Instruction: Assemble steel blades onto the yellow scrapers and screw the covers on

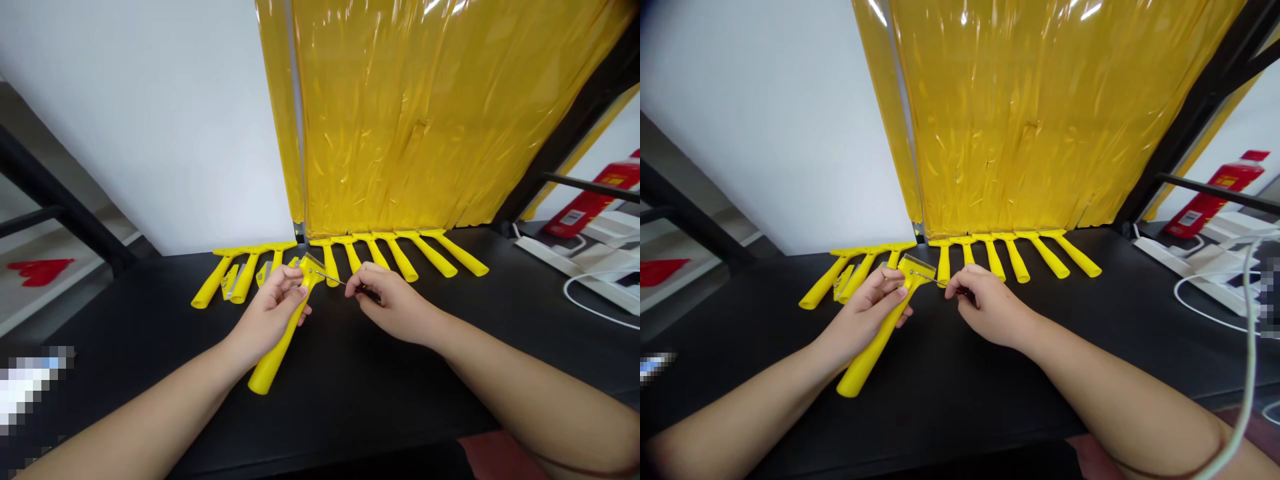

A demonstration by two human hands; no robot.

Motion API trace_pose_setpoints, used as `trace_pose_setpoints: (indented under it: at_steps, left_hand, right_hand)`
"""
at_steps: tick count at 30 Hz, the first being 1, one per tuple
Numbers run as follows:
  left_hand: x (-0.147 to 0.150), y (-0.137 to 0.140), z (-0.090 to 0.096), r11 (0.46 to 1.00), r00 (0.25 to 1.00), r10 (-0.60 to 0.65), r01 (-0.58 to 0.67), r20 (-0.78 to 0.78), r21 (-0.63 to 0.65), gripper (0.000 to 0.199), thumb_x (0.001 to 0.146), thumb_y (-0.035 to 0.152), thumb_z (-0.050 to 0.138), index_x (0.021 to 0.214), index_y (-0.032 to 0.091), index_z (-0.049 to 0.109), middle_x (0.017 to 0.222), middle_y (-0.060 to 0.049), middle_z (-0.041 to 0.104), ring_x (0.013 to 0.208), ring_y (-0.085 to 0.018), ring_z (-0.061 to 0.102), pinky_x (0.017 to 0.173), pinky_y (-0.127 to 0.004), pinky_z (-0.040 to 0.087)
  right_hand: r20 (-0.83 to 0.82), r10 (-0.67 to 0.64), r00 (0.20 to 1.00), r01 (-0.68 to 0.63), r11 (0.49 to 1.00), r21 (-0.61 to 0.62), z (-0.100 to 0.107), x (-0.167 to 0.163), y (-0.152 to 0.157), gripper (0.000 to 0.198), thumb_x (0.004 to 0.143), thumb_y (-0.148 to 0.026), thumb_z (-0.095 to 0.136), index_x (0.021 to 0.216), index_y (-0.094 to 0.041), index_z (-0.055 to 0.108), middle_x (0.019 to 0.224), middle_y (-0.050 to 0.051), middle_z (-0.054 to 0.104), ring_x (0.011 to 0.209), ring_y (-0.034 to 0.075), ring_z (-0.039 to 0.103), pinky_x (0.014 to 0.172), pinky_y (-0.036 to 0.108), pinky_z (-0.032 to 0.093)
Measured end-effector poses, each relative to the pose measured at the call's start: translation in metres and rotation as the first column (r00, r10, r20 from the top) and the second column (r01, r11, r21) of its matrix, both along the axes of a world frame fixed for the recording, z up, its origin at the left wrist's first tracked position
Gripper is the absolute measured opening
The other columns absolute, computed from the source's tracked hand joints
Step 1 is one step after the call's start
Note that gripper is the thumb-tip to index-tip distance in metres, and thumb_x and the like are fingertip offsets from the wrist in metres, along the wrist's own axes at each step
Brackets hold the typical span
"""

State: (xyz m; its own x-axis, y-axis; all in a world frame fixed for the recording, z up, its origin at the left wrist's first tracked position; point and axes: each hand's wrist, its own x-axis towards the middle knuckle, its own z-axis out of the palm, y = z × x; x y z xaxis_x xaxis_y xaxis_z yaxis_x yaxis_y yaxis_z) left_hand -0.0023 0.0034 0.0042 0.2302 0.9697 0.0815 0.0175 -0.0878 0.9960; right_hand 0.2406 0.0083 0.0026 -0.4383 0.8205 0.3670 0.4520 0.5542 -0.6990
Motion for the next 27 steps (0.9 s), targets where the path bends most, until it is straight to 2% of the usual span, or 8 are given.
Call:
trace_pose_setpoints:
  at_steps: [6, 11, 15, 19, 22, 24, 27]
  left_hand:
    - [-0.002, 0.001, -0.003, 0.999, 0.999, -0.031, 0.032, -0.03, 0.032, 0.025, 0.093, 0.035, 0.068, 0.105, 0.024, 0.049, 0.082, 0.005, 0.058, 0.066, -0.012, 0.064, 0.058, -0.026, 0.051]
    - [-0.005, 0.0, -0.006, 0.993, 0.988, 0.02, -0.002, -0.154, 0.118, 0.022, 0.095, 0.036, 0.066, 0.108, 0.024, 0.052, 0.072, 0.006, 0.056, 0.065, -0.014, 0.063, 0.063, -0.027, 0.05]
    - [-0.007, 0.0, -0.008, 0.987, 0.976, 0.063, -0.03, -0.207, 0.158, 0.023, 0.095, 0.036, 0.066, 0.111, 0.024, 0.055, 0.072, 0.004, 0.057, 0.068, -0.016, 0.064, 0.064, -0.028, 0.049]
    - [-0.01, 0.002, -0.011, 0.976, 0.964, 0.085, -0.031, -0.251, 0.213, 0.021, 0.097, 0.037, 0.063, 0.112, 0.024, 0.057, 0.076, 0.003, 0.058, 0.07, -0.017, 0.063, 0.065, -0.029, 0.048]
    - [-0.012, 0.003, -0.012, 0.963, 0.952, 0.111, -0.032, -0.284, 0.268, 0.02, 0.099, 0.037, 0.062, 0.114, 0.025, 0.059, 0.082, 0.001, 0.06, 0.074, -0.017, 0.064, 0.069, -0.03, 0.05]
    - [-0.013, 0.003, -0.012, 0.956, 0.946, 0.122, -0.031, -0.299, 0.292, 0.022, 0.1, 0.037, 0.061, 0.117, 0.025, 0.059, 0.087, 0.0, 0.062, 0.077, -0.017, 0.065, 0.071, -0.031, 0.051]
    - [-0.012, 0.004, -0.012, 0.954, 0.946, 0.121, -0.027, -0.301, 0.298, 0.023, 0.1, 0.038, 0.06, 0.119, 0.025, 0.059, 0.1, -0.003, 0.065, 0.077, -0.017, 0.065, 0.072, -0.032, 0.052]
  right_hand:
    - [0.029, -0.008, 1.0, 0.009, 1.0, -0.019, 0.0, 0.001, 0.0, 0.025, 0.086, -0.004, 0.055, 0.094, -0.022, 0.07, 0.093, 0.004, 0.059, 0.08, 0.017, 0.058, 0.066, 0.03, 0.046]
    - [-0.061, 0.004, 0.998, -0.007, 0.999, -0.048, -0.005, 0.002, 0.003, 0.022, 0.088, -0.007, 0.057, 0.098, -0.024, 0.069, 0.099, 0.004, 0.065, 0.09, 0.019, 0.064, 0.077, 0.034, 0.052]
    - [-0.231, 0.009, 0.973, -0.049, 0.985, -0.167, -0.008, 0.001, 0.004, 0.014, 0.091, -0.012, 0.06, 0.099, -0.023, 0.064, 0.1, 0.004, 0.069, 0.094, 0.019, 0.067, 0.085, 0.036, 0.054]
    - [-0.334, -0.001, 0.943, -0.102, 0.951, -0.291, -0.006, -0.001, 0.004, 0.007, 0.098, -0.023, 0.058, 0.105, -0.023, 0.057, 0.101, 0.005, 0.071, 0.082, 0.016, 0.065, 0.08, 0.036, 0.054]
    - [-0.351, -0.006, 0.936, -0.128, 0.925, -0.357, -0.008, -0.002, 0.004, 0.01, 0.101, -0.03, 0.055, 0.109, -0.023, 0.052, 0.095, 0.004, 0.071, 0.076, 0.015, 0.061, 0.075, 0.034, 0.05]
    - [-0.339, 0.001, 0.941, -0.128, 0.927, -0.353, -0.009, -0.003, 0.004, 0.015, 0.096, -0.029, 0.062, 0.105, -0.024, 0.051, 0.092, 0.001, 0.067, 0.076, 0.015, 0.059, 0.071, 0.032, 0.048]
    - [-0.302, -0.008, 0.953, -0.075, 0.963, -0.261, -0.01, -0.002, 0.006, 0.02, 0.087, -0.025, 0.071, 0.095, -0.023, 0.053, 0.088, -0.001, 0.058, 0.076, 0.015, 0.056, 0.07, 0.03, 0.046]
